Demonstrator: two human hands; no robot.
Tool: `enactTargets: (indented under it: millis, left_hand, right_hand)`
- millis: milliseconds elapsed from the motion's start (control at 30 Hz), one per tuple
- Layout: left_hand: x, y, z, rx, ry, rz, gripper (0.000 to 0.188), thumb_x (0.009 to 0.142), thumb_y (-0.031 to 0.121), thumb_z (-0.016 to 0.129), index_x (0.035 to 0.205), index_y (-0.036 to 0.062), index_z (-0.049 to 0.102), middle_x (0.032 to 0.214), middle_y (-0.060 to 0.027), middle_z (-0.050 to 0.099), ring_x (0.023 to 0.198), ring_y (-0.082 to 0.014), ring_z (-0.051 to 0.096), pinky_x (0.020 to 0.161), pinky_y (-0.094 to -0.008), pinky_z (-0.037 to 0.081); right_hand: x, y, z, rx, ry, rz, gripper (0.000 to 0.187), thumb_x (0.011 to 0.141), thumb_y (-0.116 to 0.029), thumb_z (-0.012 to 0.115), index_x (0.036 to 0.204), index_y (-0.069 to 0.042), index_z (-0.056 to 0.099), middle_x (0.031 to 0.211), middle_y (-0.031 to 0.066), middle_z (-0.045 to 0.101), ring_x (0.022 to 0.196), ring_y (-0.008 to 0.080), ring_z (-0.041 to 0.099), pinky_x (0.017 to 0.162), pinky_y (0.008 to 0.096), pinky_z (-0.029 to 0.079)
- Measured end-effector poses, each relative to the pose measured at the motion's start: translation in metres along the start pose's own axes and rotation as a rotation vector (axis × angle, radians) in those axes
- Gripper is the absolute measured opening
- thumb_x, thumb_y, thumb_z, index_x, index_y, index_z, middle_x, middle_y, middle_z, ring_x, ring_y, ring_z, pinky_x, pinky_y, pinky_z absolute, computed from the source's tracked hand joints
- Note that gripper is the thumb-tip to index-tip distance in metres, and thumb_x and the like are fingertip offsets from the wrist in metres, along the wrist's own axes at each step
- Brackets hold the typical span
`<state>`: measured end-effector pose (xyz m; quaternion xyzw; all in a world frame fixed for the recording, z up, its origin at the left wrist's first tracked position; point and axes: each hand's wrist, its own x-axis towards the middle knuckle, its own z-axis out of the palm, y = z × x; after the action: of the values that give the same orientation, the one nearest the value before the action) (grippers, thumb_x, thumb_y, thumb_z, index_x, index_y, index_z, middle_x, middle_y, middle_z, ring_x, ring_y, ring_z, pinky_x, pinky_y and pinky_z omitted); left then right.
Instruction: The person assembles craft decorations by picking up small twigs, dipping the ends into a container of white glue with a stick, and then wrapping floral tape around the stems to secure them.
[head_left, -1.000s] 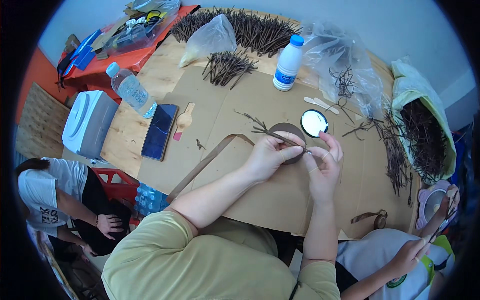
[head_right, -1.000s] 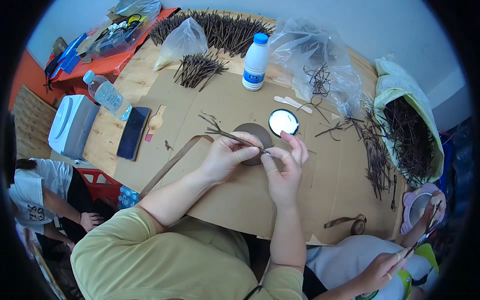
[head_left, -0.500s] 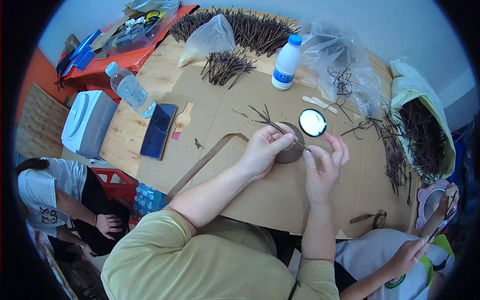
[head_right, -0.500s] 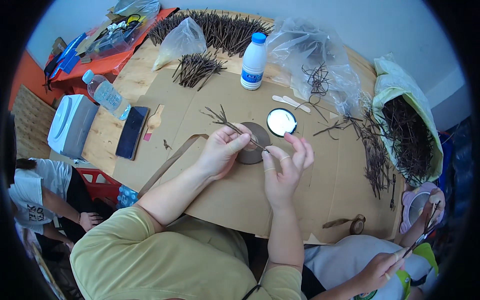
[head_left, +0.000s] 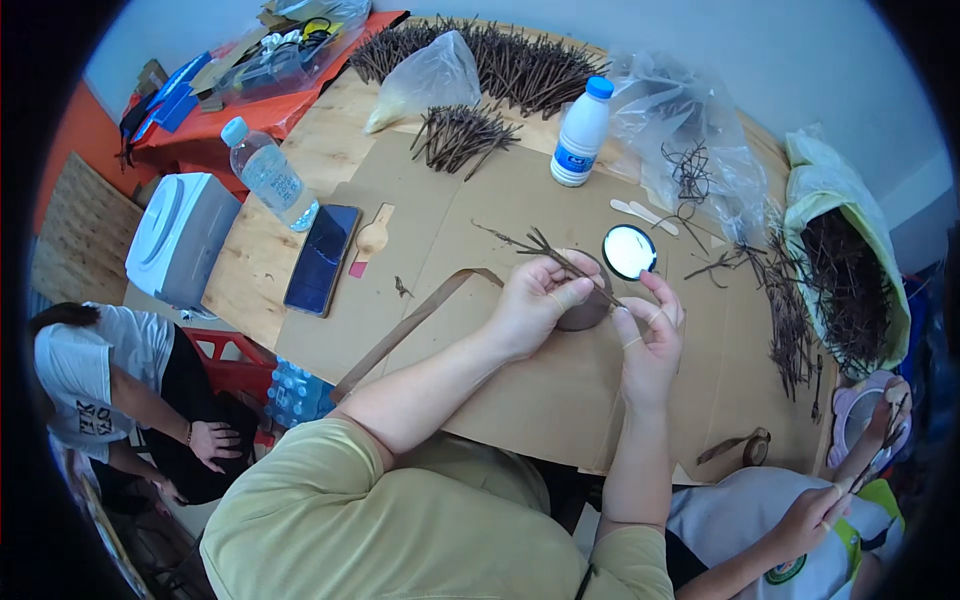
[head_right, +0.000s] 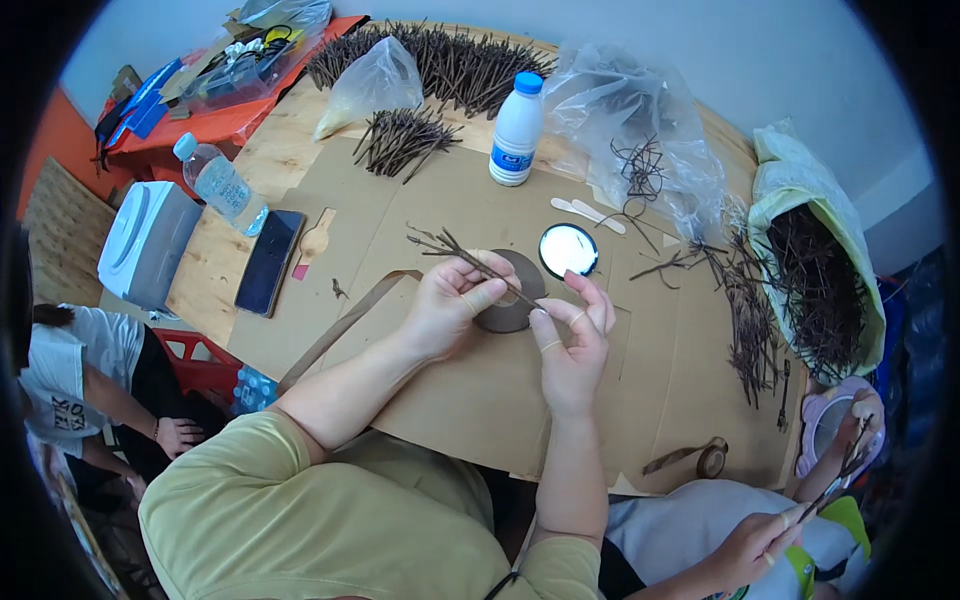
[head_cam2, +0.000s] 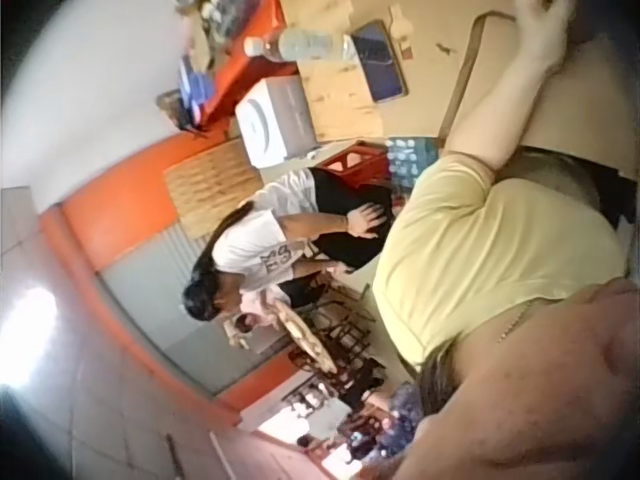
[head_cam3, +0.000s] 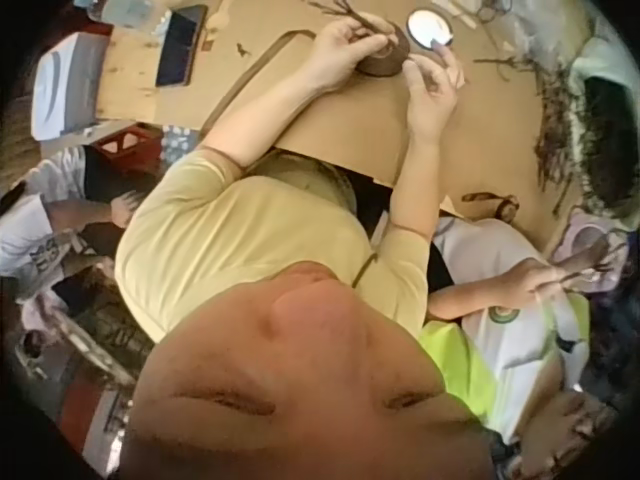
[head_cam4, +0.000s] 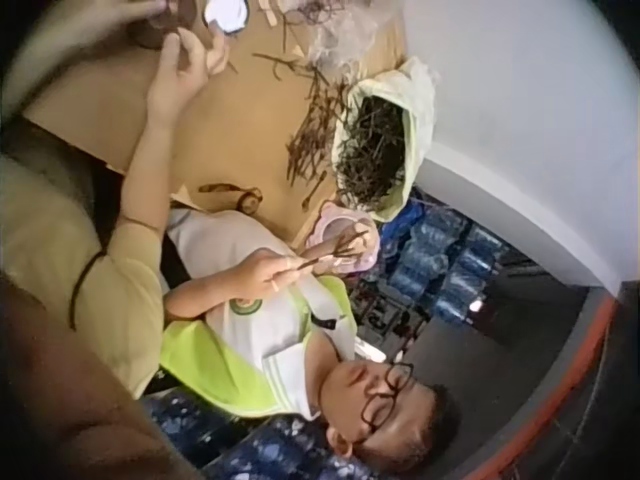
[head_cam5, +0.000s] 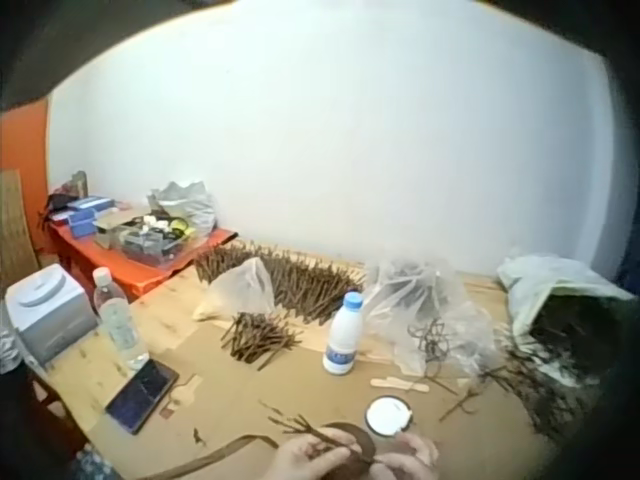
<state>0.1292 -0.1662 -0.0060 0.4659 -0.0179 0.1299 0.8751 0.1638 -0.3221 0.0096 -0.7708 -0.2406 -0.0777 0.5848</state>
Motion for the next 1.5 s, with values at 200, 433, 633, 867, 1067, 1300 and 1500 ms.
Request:
enactTargets:
  millis: [200, 433, 633, 867, 1067, 1300, 1500]
  left_hand:
    - [0.0, 0.001, 0.003, -0.057, 0.072, -0.068, 0.022, 0.085, 0.002, 0.058, 0.105, 0.0006, 0.052, 0.09, -0.0077, 0.064, 0.083, -0.0106, 0.06, 0.077, -0.0243, 0.048]
    - [0.001, 0.002, 0.002, -0.084, 0.055, -0.063, 0.025, 0.084, 0.002, 0.058, 0.108, 0.0003, 0.051, 0.089, -0.0073, 0.063, 0.083, -0.0108, 0.06, 0.077, -0.0246, 0.048]
    - [0.001, 0.004, 0.002, -0.062, 0.015, -0.049, 0.031, 0.085, 0.004, 0.058, 0.115, -0.0005, 0.052, 0.091, -0.0047, 0.062, 0.085, -0.0092, 0.058, 0.078, -0.0234, 0.047]
    - [0.022, 0.028, -0.023, 0.337, 0.093, -0.154, 0.026, 0.085, 0.01, 0.06, 0.108, -0.0006, 0.056, 0.088, -0.0038, 0.063, 0.078, -0.0067, 0.057, 0.071, -0.0219, 0.047]
    - [0.077, 0.06, -0.116, 0.95, 0.31, 0.119, 0.012, 0.076, 0.005, 0.065, 0.085, 0.0018, 0.057, 0.069, -0.0009, 0.056, 0.063, -0.0069, 0.052, 0.057, -0.0224, 0.044]
    - [0.141, 0.084, -0.175, 1.724, 0.284, 0.268, 0.017, 0.068, 0.015, 0.071, 0.077, 0.0039, 0.063, 0.072, -0.0125, 0.063, 0.066, -0.0229, 0.062, 0.062, -0.0349, 0.048]
    - [0.167, 0.08, -0.185, 1.612, 0.274, 0.299, 0.036, 0.069, 0.033, 0.072, 0.086, 0.0027, 0.063, 0.085, -0.0191, 0.063, 0.084, -0.0317, 0.061, 0.074, -0.0427, 0.046]
  right_hand:
    - [-0.002, -0.006, 0.002, -0.146, 0.004, -0.06, 0.01, 0.072, -0.003, 0.069, 0.08, -0.006, 0.064, 0.117, 0.0077, 0.052, 0.121, 0.0267, 0.033, 0.1, 0.0395, 0.026]
    - [-0.003, 0.005, 0.005, 0.137, -0.088, 0.128, 0.009, 0.071, -0.001, 0.069, 0.077, -0.004, 0.064, 0.115, 0.008, 0.053, 0.12, 0.0253, 0.034, 0.1, 0.0385, 0.027]
    - [-0.004, 0.004, 0.007, 0.072, -0.166, 0.115, 0.014, 0.068, -0.002, 0.07, 0.081, -0.004, 0.064, 0.119, 0.0087, 0.051, 0.121, 0.0258, 0.032, 0.1, 0.0387, 0.026]
    - [0.001, -0.003, -0.003, -0.289, -0.082, 0.004, 0.025, 0.066, -0.004, 0.072, 0.09, -0.005, 0.064, 0.121, 0.0093, 0.048, 0.122, 0.0267, 0.029, 0.101, 0.0397, 0.026]
    - [0.0, -0.003, 0.001, -0.283, -0.041, 0.029, 0.025, 0.067, -0.004, 0.072, 0.091, -0.005, 0.063, 0.119, 0.0089, 0.048, 0.12, 0.0269, 0.03, 0.1, 0.039, 0.026]
    - [0.0, 0.002, 0.007, -0.275, -0.051, -0.018, 0.025, 0.067, -0.004, 0.072, 0.091, -0.005, 0.063, 0.116, 0.009, 0.049, 0.118, 0.0271, 0.031, 0.099, 0.0383, 0.027]
    - [0.001, 0.014, -0.002, -0.284, -0.013, -0.07, 0.027, 0.066, -0.009, 0.073, 0.091, -0.009, 0.063, 0.114, 0.0087, 0.05, 0.115, 0.0287, 0.032, 0.098, 0.0407, 0.027]
